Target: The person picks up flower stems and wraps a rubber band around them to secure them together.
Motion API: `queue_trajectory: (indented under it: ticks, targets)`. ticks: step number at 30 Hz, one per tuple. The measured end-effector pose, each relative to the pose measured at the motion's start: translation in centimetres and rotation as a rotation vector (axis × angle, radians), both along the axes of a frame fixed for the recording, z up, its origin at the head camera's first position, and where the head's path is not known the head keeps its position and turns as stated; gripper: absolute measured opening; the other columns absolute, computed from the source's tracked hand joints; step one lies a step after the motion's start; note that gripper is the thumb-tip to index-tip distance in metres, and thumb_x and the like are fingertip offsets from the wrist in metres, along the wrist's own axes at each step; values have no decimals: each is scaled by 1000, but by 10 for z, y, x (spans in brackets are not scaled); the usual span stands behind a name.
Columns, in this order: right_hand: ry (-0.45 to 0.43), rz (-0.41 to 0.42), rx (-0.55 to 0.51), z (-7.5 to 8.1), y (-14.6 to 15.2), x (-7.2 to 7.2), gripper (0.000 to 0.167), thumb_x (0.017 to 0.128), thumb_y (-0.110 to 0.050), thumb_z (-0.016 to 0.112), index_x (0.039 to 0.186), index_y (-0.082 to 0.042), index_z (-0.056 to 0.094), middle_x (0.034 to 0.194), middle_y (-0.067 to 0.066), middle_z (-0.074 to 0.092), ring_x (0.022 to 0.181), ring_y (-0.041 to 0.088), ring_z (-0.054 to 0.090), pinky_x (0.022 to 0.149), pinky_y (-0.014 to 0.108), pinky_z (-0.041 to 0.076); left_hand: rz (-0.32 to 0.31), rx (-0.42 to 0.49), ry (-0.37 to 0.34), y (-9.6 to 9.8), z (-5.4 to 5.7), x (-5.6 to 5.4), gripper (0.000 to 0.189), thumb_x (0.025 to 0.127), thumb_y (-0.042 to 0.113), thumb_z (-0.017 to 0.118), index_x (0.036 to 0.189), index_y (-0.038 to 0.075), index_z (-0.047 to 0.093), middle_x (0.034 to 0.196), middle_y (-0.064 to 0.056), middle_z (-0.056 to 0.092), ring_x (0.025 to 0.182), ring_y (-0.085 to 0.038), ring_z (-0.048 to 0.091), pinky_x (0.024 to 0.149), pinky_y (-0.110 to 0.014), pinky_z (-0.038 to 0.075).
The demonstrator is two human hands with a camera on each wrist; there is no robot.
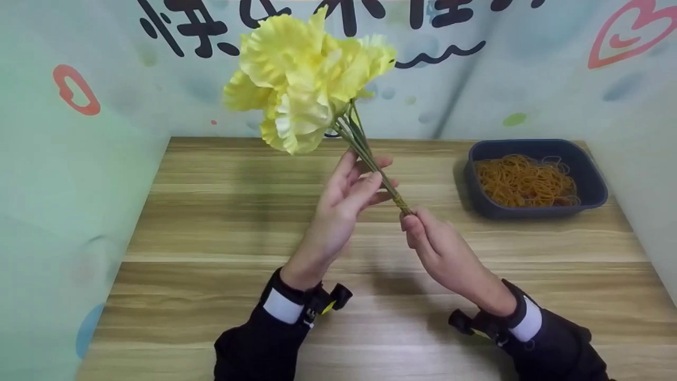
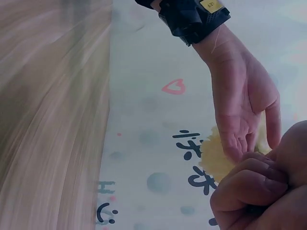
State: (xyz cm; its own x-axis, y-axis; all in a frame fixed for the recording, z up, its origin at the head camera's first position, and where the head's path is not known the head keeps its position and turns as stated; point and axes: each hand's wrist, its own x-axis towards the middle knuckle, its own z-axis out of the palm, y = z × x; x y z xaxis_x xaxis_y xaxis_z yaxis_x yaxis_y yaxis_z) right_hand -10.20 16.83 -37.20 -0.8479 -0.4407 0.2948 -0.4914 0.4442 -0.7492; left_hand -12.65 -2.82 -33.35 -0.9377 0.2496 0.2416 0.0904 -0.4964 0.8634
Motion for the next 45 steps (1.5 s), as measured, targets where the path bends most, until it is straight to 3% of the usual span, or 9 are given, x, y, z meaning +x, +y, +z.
queue_trajectory:
  ticks: [6, 10, 15, 20, 29, 35, 38, 41, 45]
  targets:
    - [-90, 47, 15, -1, -4, 0, 21, 111, -15, 38, 93, -11, 49, 65, -3, 48, 51, 13, 49, 48, 26, 42, 62, -235, 130, -2, -5, 0, 62, 106, 4, 50, 160, 2, 19, 122, -19, 64, 105, -31, 67, 94, -41, 56]
    - [-113, 93, 68, -4, -7, -1, 25, 112, -20, 36, 95, -13, 52, 68, -2, 56, 57, 14, 56, 54, 29, 49, 112, -356, 178, -3, -8, -1, 64, 104, 5, 55, 158, -2, 21, 117, -17, 69, 100, -25, 70, 89, -38, 58]
    - [-43, 98, 166, -10, -9, -2, 21, 111, -20, 40, 100, -14, 56, 80, -6, 54, 71, 11, 53, 64, 30, 48, 132, -479, 176, -2, -12, -3, 63, 103, 9, 60, 154, -4, 26, 113, -13, 70, 83, -22, 69, 75, -37, 61]
    - [-47, 108, 235, -14, -9, -2, 22, 111, -22, 40, 103, -11, 57, 81, -4, 53, 75, 12, 54, 68, 34, 50, 159, -591, 169, 1, -17, -7, 65, 101, 12, 63, 154, -1, 29, 109, -9, 69, 76, -21, 67, 66, -32, 61]
    - [-26, 112, 329, -23, -14, -4, 25, 111, -26, 41, 96, -11, 54, 72, -7, 46, 64, 10, 48, 60, 29, 47, 199, -678, 184, 7, -35, -16, 53, 104, 18, 60, 151, 1, 41, 102, -8, 70, 56, -24, 63, 51, -29, 54]
    - [-50, 136, 372, -30, -17, -2, 29, 112, -28, 37, 114, -5, 56, 71, -8, 46, 63, 10, 51, 61, 31, 50, 200, -733, 126, 10, -46, -20, 51, 106, 22, 55, 150, -1, 42, 99, -5, 71, 55, -31, 62, 47, -31, 53]
    - [-72, 135, 400, -34, -19, -2, 29, 112, -27, 36, 115, -5, 55, 69, -9, 44, 62, 11, 52, 59, 31, 49, 193, -750, 88, 11, -51, -24, 52, 107, 24, 54, 151, -1, 40, 95, -8, 70, 57, -36, 63, 48, -32, 55]
    - [-94, 129, 425, -38, -19, -4, 28, 112, -27, 36, 112, -5, 54, 70, -5, 49, 67, 16, 59, 62, 36, 52, 182, -763, 63, 13, -59, -30, 54, 108, 25, 52, 153, 0, 38, 88, -7, 67, 55, -38, 63, 47, -33, 55]
    - [-110, 127, 439, -45, -19, -8, 34, 112, -25, 36, 123, 2, 54, 90, 14, 69, 89, 31, 70, 76, 46, 57, 159, -747, 29, 16, -75, -38, 54, 108, 26, 51, 153, 0, 37, 87, -7, 66, 54, -40, 62, 48, -41, 56]
